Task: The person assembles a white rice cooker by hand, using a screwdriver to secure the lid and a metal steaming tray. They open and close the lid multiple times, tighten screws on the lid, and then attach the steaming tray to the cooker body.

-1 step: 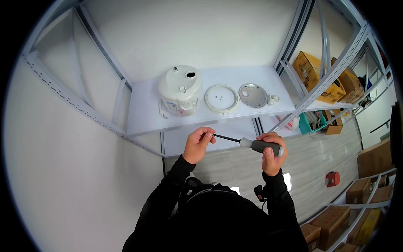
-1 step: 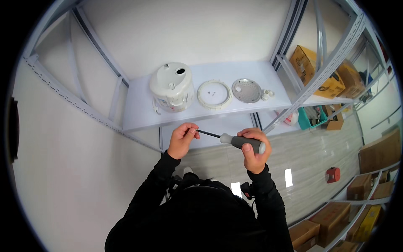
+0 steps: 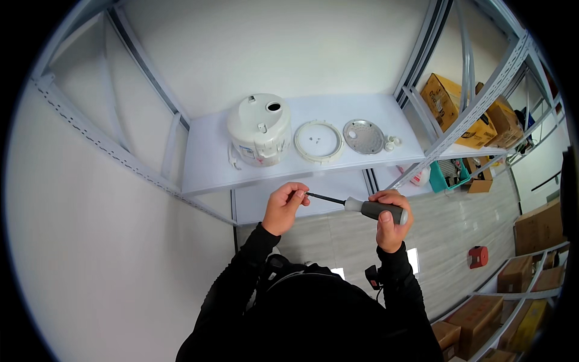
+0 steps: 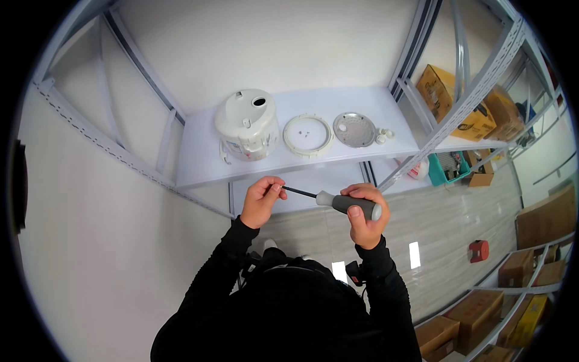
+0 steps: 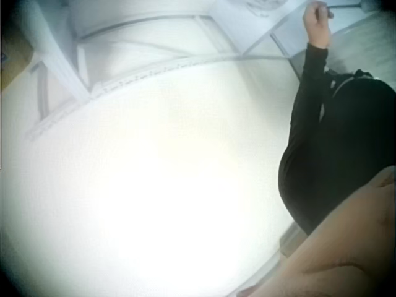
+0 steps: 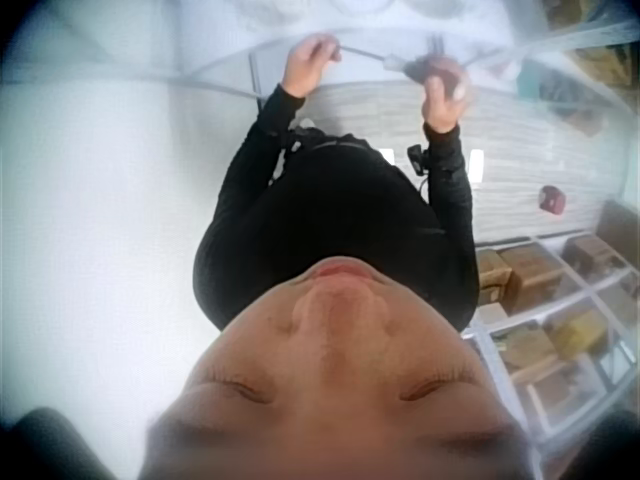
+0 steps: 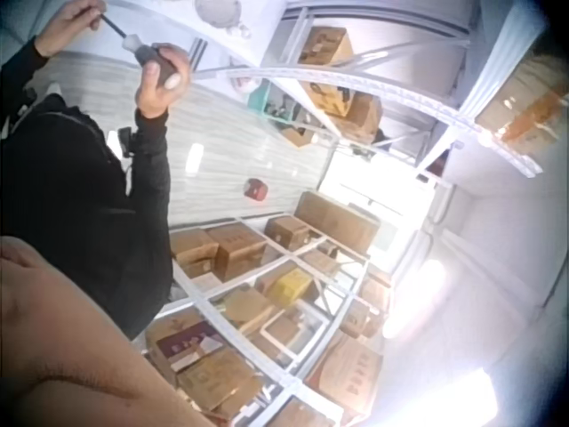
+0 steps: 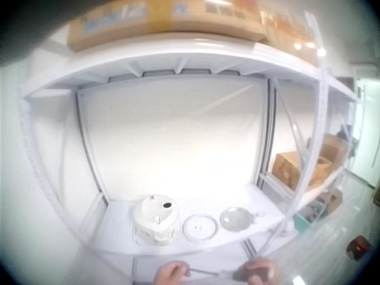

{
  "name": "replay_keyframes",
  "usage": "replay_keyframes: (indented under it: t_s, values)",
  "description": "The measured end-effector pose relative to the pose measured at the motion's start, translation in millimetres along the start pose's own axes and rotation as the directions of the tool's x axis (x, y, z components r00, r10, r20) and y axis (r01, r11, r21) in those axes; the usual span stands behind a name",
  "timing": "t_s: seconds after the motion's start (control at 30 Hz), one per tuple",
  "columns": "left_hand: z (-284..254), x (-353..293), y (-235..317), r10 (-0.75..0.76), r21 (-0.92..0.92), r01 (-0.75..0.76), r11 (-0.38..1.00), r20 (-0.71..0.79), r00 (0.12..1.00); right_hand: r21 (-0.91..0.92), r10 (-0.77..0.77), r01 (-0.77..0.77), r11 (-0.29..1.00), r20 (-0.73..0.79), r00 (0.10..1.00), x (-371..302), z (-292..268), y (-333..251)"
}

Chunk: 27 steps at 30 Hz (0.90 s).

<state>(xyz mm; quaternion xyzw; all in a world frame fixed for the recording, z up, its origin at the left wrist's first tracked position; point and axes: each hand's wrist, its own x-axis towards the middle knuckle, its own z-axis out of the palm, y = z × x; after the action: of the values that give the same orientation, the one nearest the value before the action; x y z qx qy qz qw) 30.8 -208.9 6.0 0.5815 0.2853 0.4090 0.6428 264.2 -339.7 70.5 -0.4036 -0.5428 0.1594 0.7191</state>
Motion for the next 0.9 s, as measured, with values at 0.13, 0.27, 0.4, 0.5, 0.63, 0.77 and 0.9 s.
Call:
replay_keyframes:
  t_s: [0.13,0.27,0.4,0.5,0.63,0.77,0.9]
  values:
    - [-1,-2,1,-0.003,-0.006,0.003,1.000,-0.005,1.000,0.022,0.025,-0.026,0.999,0.025,0.999,0,0,0]
    - [-4,-1,-1,0.003,-0.013,-0.004,1.000,-0.031,1.000,0.027,0.080,-0.082,0.996,0.047,0.996,7,4,-11]
    - [-12,2,-2,0.023,-0.080,-0.031,0.996,-0.102,0.995,0.031,0.220,-0.223,0.974,0.069,0.973,15,9,-18]
    - [-15,5,-6,-0.003,-0.214,-0.041,0.976,-0.201,0.980,-0.156,0.306,-0.279,0.948,0.199,0.931,17,-2,-12]
    - [-23,13,-7,-0.040,-0.322,-0.058,0.945,-0.287,0.957,-0.378,0.500,-0.378,0.845,0.308,0.810,14,3,-11]
    - [-24,25,1,-0.169,-0.401,0.013,0.916,-0.357,0.919,-0.452,0.410,-0.220,0.865,0.381,0.829,8,32,-9]
    - [-39,42,-7,-0.295,-0.496,0.079,0.865,-0.375,0.879,-0.470,0.253,-0.019,0.883,0.442,0.861,-3,58,8]
